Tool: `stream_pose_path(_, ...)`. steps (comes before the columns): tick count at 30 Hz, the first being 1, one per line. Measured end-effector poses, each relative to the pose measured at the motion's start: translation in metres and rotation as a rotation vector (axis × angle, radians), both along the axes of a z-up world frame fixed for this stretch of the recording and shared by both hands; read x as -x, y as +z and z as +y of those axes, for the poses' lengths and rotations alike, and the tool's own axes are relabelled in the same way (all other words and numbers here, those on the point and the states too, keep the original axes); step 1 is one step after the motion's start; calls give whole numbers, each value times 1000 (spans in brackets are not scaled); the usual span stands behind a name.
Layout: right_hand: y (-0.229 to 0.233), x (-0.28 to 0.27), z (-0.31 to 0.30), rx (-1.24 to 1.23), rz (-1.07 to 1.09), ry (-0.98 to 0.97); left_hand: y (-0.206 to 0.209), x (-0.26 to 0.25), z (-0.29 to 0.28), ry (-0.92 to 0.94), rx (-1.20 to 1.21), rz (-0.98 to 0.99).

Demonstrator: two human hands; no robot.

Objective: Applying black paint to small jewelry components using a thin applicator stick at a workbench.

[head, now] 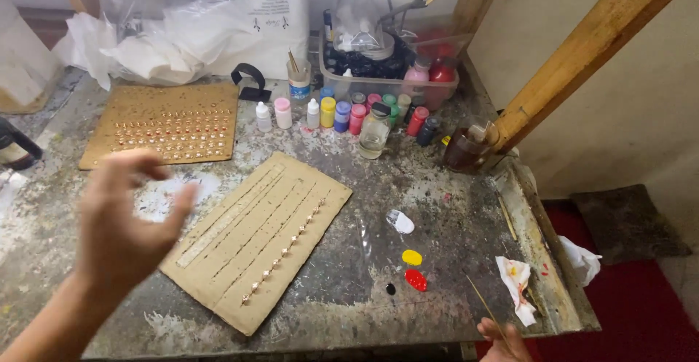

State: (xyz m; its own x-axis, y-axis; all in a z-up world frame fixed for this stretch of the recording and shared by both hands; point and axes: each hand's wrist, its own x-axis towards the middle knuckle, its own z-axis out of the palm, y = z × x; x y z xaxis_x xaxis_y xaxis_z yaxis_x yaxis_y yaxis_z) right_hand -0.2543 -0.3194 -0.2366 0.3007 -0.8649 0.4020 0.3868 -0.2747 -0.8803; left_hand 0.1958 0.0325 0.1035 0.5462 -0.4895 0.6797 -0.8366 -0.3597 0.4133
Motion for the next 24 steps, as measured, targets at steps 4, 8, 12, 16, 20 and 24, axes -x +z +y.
stream_pose_path(4,31,-31,26,53,38,-163,22,24,-141,-290,-161,-52)
stream_pose_path(8,29,-28,22,-5,48,-96,-5,13,-256,-169,-302,148)
stream_pose_path(12,48,-39,38,-79,97,-153,-39,0,-307,-99,-242,161)
stream_pose_path(16,53,-46,42,-1,101,-187,-43,8,-312,-44,-270,147)
stream_pose_path(20,48,-40,29,18,92,-72,-41,5,-310,-110,-192,246)
stream_pose_path(24,5,-9,-21,-47,173,144,-19,6,-287,-187,-70,194)
